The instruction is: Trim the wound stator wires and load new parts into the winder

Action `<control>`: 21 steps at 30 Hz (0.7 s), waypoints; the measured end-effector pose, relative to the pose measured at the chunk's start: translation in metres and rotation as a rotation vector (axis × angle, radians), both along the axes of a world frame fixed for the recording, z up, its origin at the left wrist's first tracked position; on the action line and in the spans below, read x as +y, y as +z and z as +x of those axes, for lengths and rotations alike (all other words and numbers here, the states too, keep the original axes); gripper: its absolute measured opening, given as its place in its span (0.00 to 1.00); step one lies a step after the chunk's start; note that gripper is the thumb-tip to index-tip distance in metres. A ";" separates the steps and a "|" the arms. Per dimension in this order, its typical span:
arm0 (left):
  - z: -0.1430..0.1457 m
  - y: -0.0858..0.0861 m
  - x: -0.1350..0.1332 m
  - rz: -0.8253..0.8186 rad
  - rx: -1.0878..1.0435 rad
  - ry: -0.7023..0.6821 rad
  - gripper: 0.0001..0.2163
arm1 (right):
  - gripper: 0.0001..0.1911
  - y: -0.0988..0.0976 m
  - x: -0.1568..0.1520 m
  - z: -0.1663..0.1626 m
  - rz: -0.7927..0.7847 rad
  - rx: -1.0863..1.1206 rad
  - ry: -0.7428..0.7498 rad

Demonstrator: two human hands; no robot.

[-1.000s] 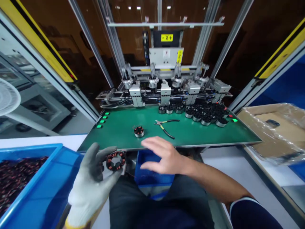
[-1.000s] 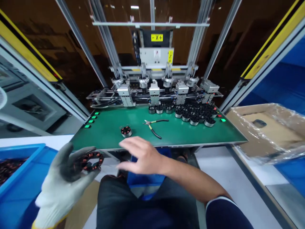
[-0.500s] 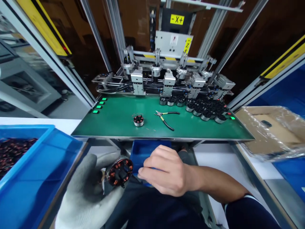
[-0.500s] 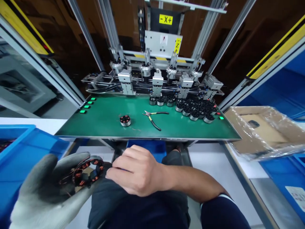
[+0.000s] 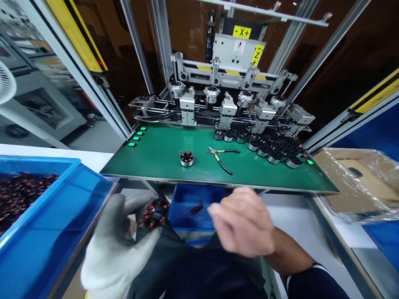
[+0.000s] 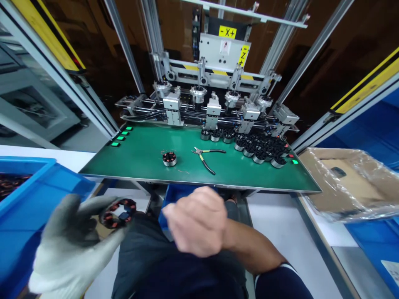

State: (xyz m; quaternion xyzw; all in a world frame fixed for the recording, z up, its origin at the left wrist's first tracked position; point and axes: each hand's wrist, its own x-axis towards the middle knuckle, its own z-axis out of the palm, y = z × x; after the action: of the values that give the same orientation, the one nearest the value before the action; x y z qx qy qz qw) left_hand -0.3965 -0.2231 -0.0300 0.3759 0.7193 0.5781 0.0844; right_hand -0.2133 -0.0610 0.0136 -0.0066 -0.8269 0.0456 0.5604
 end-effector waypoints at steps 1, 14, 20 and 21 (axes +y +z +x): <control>0.001 0.004 0.003 0.062 -0.068 0.063 0.44 | 0.08 0.002 0.002 0.005 -0.057 0.011 -0.043; -0.003 0.014 0.021 0.453 -0.009 0.116 0.49 | 0.49 -0.078 0.178 0.008 -0.552 -0.984 -0.425; -0.004 0.014 0.017 0.397 0.007 0.094 0.50 | 0.34 -0.075 0.183 0.008 -0.627 -0.962 -0.314; -0.006 0.012 0.016 0.396 0.019 0.093 0.51 | 0.32 -0.072 0.183 0.008 -0.657 -0.939 -0.293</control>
State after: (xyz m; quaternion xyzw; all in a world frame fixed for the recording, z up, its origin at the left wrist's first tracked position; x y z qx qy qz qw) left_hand -0.4024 -0.2067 -0.0183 0.3573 0.6088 0.7079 -0.0248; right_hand -0.2054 0.1216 -0.0582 -0.3133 -0.9195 0.2135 0.1036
